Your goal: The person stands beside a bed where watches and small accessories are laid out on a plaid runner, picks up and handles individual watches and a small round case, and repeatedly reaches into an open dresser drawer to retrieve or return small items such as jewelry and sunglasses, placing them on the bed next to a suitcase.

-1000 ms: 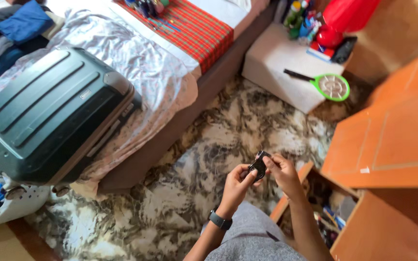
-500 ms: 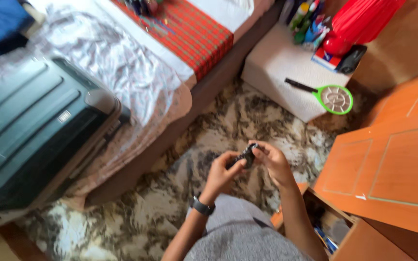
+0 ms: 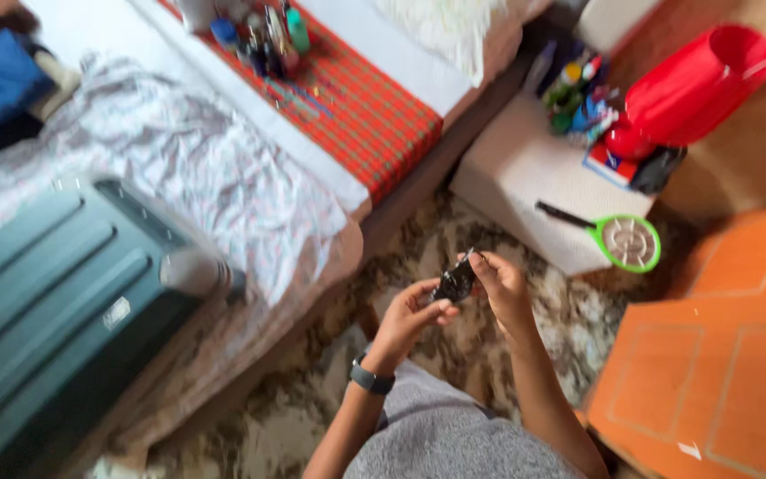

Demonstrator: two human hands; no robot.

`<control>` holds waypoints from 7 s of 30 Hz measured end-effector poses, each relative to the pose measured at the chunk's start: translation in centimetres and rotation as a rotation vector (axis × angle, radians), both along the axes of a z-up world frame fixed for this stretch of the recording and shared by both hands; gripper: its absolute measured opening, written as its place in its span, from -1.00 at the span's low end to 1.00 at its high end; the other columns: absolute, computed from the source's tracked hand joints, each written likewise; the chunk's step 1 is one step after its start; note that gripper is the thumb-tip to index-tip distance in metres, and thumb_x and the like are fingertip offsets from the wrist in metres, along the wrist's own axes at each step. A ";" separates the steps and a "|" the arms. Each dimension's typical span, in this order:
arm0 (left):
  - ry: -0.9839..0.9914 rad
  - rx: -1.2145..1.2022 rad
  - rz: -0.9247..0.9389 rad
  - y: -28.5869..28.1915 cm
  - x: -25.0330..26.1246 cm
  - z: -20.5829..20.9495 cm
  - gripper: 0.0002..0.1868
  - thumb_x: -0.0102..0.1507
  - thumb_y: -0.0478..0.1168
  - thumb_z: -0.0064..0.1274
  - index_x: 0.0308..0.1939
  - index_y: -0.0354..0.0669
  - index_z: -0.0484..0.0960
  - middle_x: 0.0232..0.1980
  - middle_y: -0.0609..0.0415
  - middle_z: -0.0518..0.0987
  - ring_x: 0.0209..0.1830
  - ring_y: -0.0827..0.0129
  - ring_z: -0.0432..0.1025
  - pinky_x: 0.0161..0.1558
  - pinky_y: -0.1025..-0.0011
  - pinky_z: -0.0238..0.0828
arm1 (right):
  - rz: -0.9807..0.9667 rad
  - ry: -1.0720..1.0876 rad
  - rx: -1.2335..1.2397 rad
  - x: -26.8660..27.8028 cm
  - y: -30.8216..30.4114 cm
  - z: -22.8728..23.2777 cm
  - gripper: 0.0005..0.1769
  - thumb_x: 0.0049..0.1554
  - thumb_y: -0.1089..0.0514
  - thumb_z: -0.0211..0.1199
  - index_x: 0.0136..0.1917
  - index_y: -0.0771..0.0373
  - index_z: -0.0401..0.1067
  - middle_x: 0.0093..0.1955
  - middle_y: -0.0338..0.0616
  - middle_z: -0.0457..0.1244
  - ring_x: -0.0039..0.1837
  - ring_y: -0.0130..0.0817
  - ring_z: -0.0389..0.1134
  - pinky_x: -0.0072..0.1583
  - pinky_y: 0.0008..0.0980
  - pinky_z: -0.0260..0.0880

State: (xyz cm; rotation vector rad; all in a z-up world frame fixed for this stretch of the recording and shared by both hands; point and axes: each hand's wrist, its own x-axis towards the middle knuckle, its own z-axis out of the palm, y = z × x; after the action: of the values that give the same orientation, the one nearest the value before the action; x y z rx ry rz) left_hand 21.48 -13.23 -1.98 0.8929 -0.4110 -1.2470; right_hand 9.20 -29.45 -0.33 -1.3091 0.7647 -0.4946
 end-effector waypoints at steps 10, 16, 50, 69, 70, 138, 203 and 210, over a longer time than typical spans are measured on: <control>-0.112 0.024 0.032 -6.7 13.6 -0.5 -0.58 0.32 -0.34 0.14 0.23 -0.42 0.46 -0.01 0.04 0.66 -0.06 0.47 0.60 -0.05 0.48 0.58 | 0.040 -0.026 0.045 13.3 -6.4 -0.3 -0.52 0.29 -0.13 0.17 0.26 0.26 0.50 -0.02 -0.31 0.35 -0.02 -0.57 0.36 -0.01 -0.51 0.39; -0.187 0.027 -0.030 -8.1 19.0 0.0 -0.57 0.34 -0.39 0.08 0.29 -0.34 0.43 0.05 0.12 0.61 -0.07 0.52 0.54 -0.04 0.50 0.58 | 0.103 -0.044 0.281 17.6 -9.2 -2.8 -0.51 0.22 -0.06 0.25 0.30 0.27 0.38 0.07 -0.22 0.35 0.07 -0.53 0.39 0.10 -0.45 0.42; 0.082 0.626 0.861 -24.9 29.7 -12.1 -0.62 0.32 -0.17 0.13 0.17 -0.26 0.56 -0.02 0.07 0.67 -0.14 0.50 0.52 -0.15 0.50 0.46 | 0.354 0.573 0.901 52.4 -38.3 -31.8 -0.76 0.30 0.16 0.12 0.17 0.30 0.43 0.12 -0.08 0.43 0.06 -0.37 0.51 -0.07 -0.39 0.44; 0.290 1.210 0.694 -23.5 23.6 -23.9 -0.44 0.12 -0.22 0.38 0.18 -0.11 0.56 -0.01 -0.04 0.71 -0.07 0.36 0.60 0.09 0.29 0.58 | 0.308 0.543 0.569 77.2 -37.7 -43.8 -0.31 0.33 0.19 0.14 0.63 0.22 -0.03 0.39 0.13 0.22 0.28 -0.09 0.41 0.17 -0.19 0.49; 0.297 1.246 0.605 -23.2 23.8 -23.4 -0.43 0.15 -0.18 0.37 0.22 -0.07 0.54 0.03 0.00 0.68 -0.01 0.38 0.59 0.14 0.29 0.55 | 0.329 0.542 0.538 76.5 -37.6 -43.7 -0.33 0.33 0.20 0.13 0.62 0.22 -0.01 0.39 0.12 0.23 0.28 -0.10 0.41 0.19 -0.19 0.49; -0.109 -0.256 -0.513 -11.1 -5.0 -1.8 -0.47 0.58 -0.03 -0.16 -0.49 -0.08 0.27 -0.58 0.24 0.22 -0.59 0.55 -0.01 -0.49 0.41 -0.08 | -1.105 -0.054 -0.586 -7.4 10.5 -7.9 -0.50 0.37 -0.04 0.06 -0.37 0.16 0.31 -0.51 -0.33 0.08 -0.53 -0.58 0.00 -0.42 -0.43 0.02; 0.064 0.142 -0.930 10.0 -43.1 -3.2 -0.57 0.49 0.02 -0.29 0.27 -0.16 0.42 0.17 0.07 0.54 0.19 0.38 0.39 0.19 0.37 0.24 | -0.627 0.254 0.120 -48.6 30.3 -12.8 -0.65 0.23 -0.11 0.21 0.19 0.09 0.42 -0.09 -0.27 0.42 -0.10 -0.44 0.46 -0.11 -0.47 0.47; 0.053 0.290 -0.690 15.9 -41.0 -2.1 -0.55 0.48 0.01 -0.29 0.27 -0.20 0.44 0.17 -0.02 0.54 0.14 0.25 0.43 0.17 0.28 0.30 | -0.603 0.587 0.208 -55.9 31.7 -26.4 -0.70 0.20 -0.10 0.27 -0.01 0.16 0.50 -0.24 -0.11 0.42 -0.20 -0.31 0.45 -0.14 -0.34 0.41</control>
State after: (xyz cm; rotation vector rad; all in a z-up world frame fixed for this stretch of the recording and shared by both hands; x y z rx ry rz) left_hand -19.57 2.66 -4.08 0.9956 -0.5276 -1.9977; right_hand -46.68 2.26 -26.68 -1.0155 1.6802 -0.4860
